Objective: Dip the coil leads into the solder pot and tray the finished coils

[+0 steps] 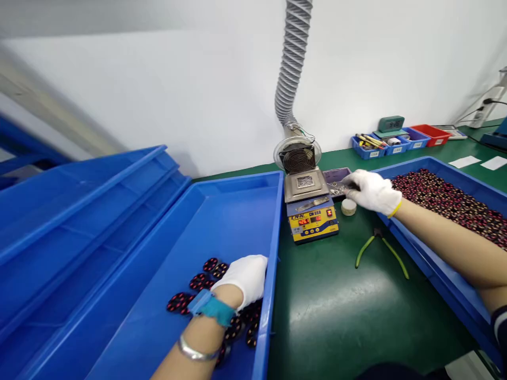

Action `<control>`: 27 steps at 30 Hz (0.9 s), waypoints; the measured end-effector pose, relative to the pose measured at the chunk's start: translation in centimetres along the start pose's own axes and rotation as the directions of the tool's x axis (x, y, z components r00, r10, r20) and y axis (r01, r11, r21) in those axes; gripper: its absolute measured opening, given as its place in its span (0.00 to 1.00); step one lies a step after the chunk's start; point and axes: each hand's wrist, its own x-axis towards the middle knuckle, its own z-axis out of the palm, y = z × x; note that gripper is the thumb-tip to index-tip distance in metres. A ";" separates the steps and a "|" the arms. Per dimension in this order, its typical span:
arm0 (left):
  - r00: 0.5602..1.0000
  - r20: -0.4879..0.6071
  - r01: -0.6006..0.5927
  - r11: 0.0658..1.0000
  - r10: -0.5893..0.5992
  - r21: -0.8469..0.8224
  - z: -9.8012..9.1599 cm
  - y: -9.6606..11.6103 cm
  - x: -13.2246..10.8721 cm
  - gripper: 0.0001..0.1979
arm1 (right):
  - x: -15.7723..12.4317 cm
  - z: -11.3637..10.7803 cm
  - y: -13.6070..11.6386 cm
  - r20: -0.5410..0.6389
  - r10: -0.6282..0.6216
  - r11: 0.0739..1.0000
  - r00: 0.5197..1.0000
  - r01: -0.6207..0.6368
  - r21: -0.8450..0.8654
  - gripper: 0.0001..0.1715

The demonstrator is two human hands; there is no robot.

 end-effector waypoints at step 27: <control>1.000 0.008 -0.008 0.996 0.009 -0.087 0.8 -1.5 0.9 0.13 | 9.9 3.5 -1.7 0.117 0.130 0.959 0.985 -0.155 0.238 0.19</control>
